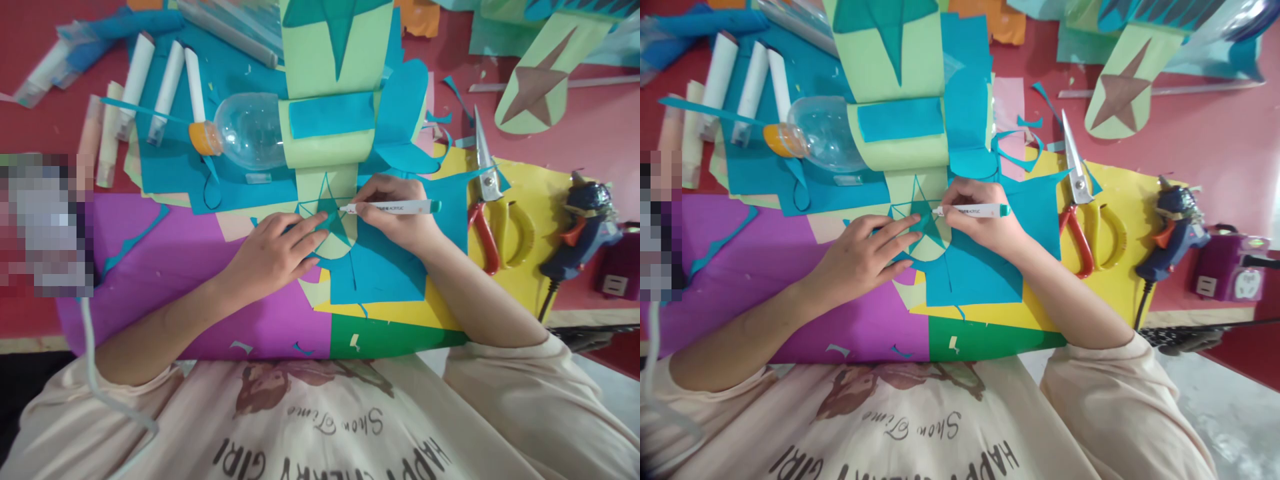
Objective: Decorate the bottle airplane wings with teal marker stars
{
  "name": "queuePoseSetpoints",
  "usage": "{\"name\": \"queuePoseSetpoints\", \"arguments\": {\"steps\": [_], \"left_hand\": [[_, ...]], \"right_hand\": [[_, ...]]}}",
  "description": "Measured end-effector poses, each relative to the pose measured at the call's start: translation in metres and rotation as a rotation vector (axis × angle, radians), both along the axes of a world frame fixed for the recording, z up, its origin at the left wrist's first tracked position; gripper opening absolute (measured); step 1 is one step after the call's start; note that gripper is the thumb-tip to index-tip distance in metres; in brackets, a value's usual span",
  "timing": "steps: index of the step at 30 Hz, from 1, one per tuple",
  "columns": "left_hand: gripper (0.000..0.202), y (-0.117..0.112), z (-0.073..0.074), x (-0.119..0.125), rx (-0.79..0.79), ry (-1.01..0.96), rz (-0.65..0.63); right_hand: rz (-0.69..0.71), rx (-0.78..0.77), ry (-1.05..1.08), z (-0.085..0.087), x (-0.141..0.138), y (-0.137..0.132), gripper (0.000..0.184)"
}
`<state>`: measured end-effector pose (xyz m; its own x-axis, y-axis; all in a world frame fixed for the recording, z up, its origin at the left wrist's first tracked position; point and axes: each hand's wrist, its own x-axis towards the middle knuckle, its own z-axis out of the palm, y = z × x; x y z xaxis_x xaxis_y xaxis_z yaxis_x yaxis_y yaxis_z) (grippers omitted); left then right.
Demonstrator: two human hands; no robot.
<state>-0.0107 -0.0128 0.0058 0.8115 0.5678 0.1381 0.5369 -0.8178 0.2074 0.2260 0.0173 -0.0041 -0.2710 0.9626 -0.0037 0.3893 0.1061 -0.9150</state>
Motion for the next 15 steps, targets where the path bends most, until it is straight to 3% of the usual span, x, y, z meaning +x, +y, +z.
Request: {"name": "queuePoseSetpoints", "arguments": {"steps": [15], "left_hand": [[0.028,0.0002,-0.0004,-0.0002,-0.010,0.017,-0.001]], "right_hand": [[0.055,0.049,0.039,0.0004,0.0012,0.0004,0.015]]}}
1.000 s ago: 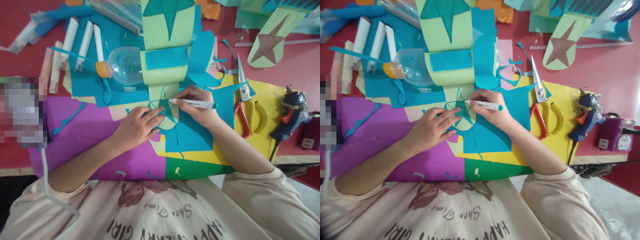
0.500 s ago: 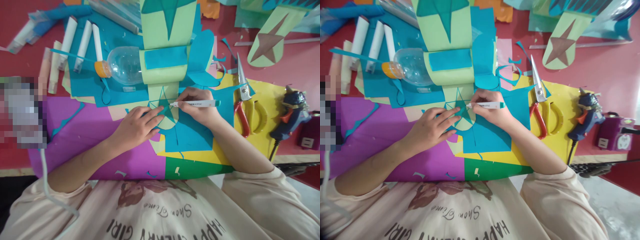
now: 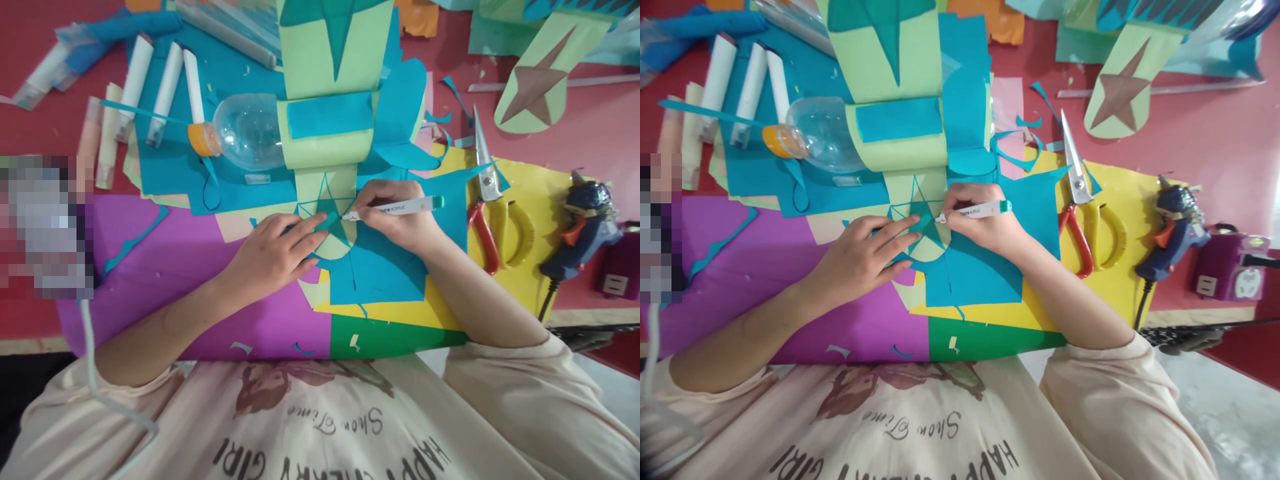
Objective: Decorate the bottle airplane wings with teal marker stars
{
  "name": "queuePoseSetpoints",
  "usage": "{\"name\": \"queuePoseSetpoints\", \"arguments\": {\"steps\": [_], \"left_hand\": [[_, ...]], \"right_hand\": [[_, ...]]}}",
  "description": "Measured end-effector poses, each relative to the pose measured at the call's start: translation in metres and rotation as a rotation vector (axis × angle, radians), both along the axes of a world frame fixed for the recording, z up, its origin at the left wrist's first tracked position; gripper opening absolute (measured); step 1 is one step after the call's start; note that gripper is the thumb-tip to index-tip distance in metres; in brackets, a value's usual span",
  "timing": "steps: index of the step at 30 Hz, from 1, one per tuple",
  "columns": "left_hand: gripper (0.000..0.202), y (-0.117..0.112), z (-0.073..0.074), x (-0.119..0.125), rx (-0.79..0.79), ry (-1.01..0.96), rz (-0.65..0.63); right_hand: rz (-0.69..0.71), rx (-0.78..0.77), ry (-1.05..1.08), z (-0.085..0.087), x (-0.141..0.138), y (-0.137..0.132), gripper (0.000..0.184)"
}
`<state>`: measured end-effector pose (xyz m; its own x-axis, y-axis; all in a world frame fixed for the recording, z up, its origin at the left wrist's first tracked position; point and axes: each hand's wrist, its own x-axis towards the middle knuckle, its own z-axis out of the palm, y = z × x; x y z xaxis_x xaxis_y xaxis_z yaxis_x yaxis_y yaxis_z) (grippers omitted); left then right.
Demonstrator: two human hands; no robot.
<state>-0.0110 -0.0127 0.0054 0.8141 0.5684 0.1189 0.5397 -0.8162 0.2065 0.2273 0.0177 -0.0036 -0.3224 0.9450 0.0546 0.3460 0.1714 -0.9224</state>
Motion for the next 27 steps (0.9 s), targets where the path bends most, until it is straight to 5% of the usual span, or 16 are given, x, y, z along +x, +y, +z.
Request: {"name": "queuePoseSetpoints", "arguments": {"steps": [11,27], "left_hand": [[0.029,-0.001,-0.001,0.000,0.008,0.002,-0.006],[0.028,-0.001,0.000,-0.001,0.007,-0.012,-0.001]], "right_hand": [[-0.178,-0.067,0.192,0.011,0.006,-0.010,0.046],[-0.086,0.114,-0.070,0.000,0.003,-0.025,0.009]]}}
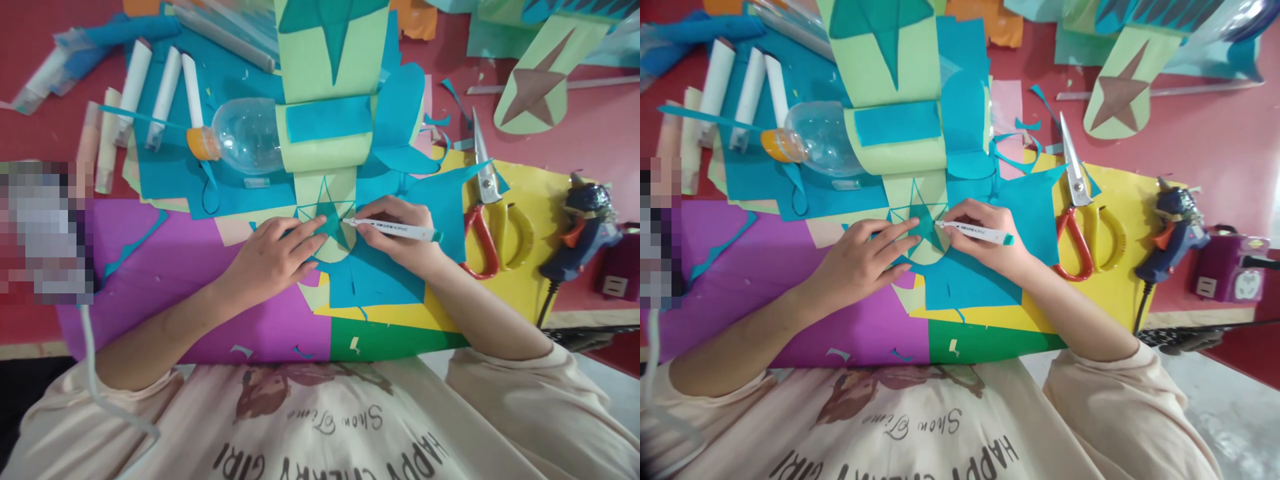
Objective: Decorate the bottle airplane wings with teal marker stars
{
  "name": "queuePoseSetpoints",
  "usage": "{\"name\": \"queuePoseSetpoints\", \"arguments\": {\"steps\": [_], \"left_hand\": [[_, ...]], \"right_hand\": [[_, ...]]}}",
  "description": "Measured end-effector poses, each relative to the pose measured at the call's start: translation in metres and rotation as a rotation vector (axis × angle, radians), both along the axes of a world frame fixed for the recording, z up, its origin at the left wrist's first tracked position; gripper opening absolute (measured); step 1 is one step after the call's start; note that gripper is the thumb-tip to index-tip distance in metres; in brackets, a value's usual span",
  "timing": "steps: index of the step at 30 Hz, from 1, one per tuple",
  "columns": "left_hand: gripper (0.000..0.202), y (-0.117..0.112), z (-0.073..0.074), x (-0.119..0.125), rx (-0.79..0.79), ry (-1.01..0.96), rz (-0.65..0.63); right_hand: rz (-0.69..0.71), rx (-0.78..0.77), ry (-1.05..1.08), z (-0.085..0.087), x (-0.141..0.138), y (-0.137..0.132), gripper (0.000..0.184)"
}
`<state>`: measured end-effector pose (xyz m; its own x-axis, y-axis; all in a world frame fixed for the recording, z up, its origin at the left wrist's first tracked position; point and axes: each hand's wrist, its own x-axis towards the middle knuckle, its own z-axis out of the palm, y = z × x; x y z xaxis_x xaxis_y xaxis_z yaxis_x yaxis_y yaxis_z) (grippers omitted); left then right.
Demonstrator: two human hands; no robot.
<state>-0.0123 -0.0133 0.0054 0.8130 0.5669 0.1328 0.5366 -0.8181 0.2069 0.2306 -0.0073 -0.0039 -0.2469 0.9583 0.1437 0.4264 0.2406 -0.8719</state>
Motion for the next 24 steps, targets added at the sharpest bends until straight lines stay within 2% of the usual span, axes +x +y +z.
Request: {"name": "queuePoseSetpoints", "arguments": {"steps": [6,15,24], "left_hand": [[0.029,-0.0005,0.0002,0.0009,0.011,0.007,-0.001],[0.029,-0.0004,-0.0006,-0.0002,0.019,0.006,0.005],[0.029,0.0000,0.0009,0.0006,-0.030,0.031,0.009]], "right_hand": [[0.011,0.021,-0.019,-0.0017,0.0008,0.0002,0.009],[-0.048,-0.048,-0.034,0.0014,0.0003,0.0005,0.011],[-0.168,-0.126,0.073,-0.0001,-0.0009,0.0011,0.017]]}}
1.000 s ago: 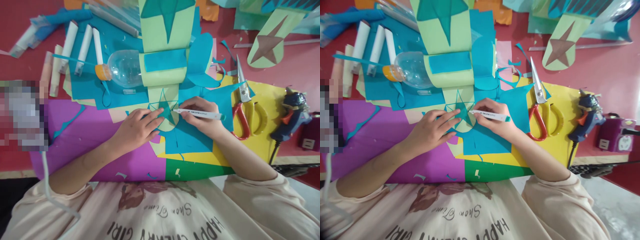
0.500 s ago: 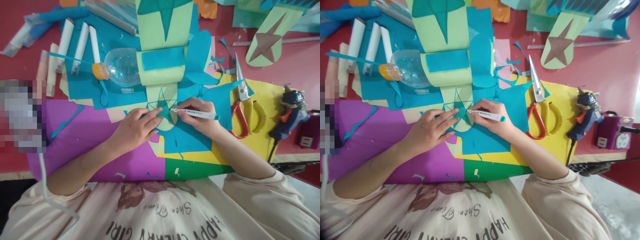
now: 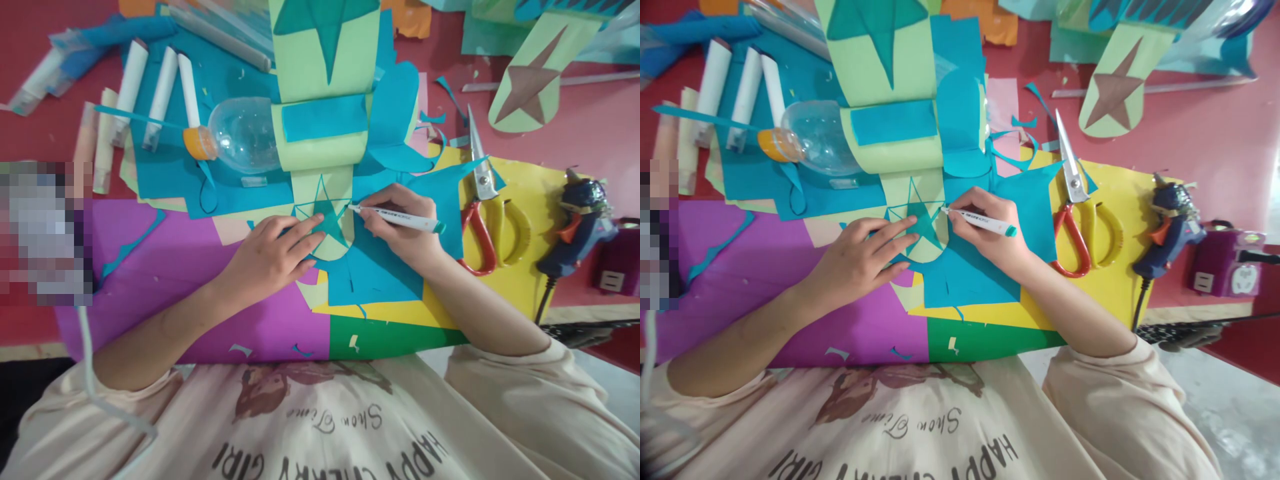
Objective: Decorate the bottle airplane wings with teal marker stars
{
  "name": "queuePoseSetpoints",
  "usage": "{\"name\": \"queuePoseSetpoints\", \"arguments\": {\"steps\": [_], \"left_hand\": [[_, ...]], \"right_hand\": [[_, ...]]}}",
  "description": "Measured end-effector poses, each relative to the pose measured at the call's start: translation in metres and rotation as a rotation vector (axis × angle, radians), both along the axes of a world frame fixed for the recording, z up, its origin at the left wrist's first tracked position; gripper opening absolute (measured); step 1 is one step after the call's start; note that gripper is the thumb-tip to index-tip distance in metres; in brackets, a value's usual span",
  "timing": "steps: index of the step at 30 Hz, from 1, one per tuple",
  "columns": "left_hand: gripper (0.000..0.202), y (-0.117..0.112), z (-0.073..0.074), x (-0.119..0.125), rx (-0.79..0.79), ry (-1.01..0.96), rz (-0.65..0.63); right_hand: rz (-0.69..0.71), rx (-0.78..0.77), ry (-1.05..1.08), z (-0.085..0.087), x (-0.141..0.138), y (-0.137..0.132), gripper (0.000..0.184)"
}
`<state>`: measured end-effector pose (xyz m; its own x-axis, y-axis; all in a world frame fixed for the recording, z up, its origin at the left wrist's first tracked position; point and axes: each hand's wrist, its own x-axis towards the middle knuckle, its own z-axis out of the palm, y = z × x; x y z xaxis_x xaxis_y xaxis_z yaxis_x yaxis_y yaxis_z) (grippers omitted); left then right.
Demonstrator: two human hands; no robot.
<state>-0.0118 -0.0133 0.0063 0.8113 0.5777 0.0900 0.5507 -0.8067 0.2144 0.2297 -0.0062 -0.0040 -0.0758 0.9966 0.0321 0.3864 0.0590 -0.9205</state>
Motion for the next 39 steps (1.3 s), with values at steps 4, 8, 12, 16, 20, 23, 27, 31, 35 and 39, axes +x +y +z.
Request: {"name": "queuePoseSetpoints", "arguments": {"steps": [4,8,12,16,20,23,27,31,35,39], "left_hand": [[0.030,0.0003,0.0007,-0.0001,-0.036,0.006,0.006],[0.030,0.0001,0.0010,0.0002,-0.062,0.014,0.013],[0.031,0.0000,0.0013,0.0003,-0.067,0.022,0.015],[0.030,0.0002,0.0021,0.0001,-0.052,0.021,0.010],[0.029,0.0005,0.0024,0.0002,-0.017,0.014,0.000],[0.030,0.0004,0.0019,0.0001,-0.008,0.013,-0.003],[0.030,0.0002,0.0014,-0.0003,-0.029,0.011,0.003],[0.031,0.0004,0.0014,-0.0003,-0.058,0.012,0.006],[0.030,-0.0001,0.0011,0.0003,-0.040,0.012,0.005],[0.030,-0.0006,0.0000,0.0004,-0.027,0.009,0.001]], "right_hand": [[-0.050,-0.002,-0.003,-0.0003,0.0002,0.0009,0.023],[-0.088,0.022,0.037,-0.0011,0.0010,0.0002,0.026],[-0.081,0.009,0.042,-0.0024,0.0013,0.0003,0.027],[-0.070,0.008,0.019,-0.0026,0.0015,0.0014,0.024],[-0.032,-0.007,-0.003,-0.0001,0.0014,0.0010,0.025],[-0.026,-0.003,0.007,0.0014,0.0011,0.0005,0.027],[-0.038,0.000,-0.005,0.0012,0.0004,0.0004,0.027],[-0.014,0.034,-0.059,0.0004,0.0003,-0.0002,0.023],[0.059,0.084,-0.099,-0.0010,0.0009,-0.0007,0.016],[0.123,0.122,-0.105,-0.0015,0.0017,-0.0008,0.015]]}}
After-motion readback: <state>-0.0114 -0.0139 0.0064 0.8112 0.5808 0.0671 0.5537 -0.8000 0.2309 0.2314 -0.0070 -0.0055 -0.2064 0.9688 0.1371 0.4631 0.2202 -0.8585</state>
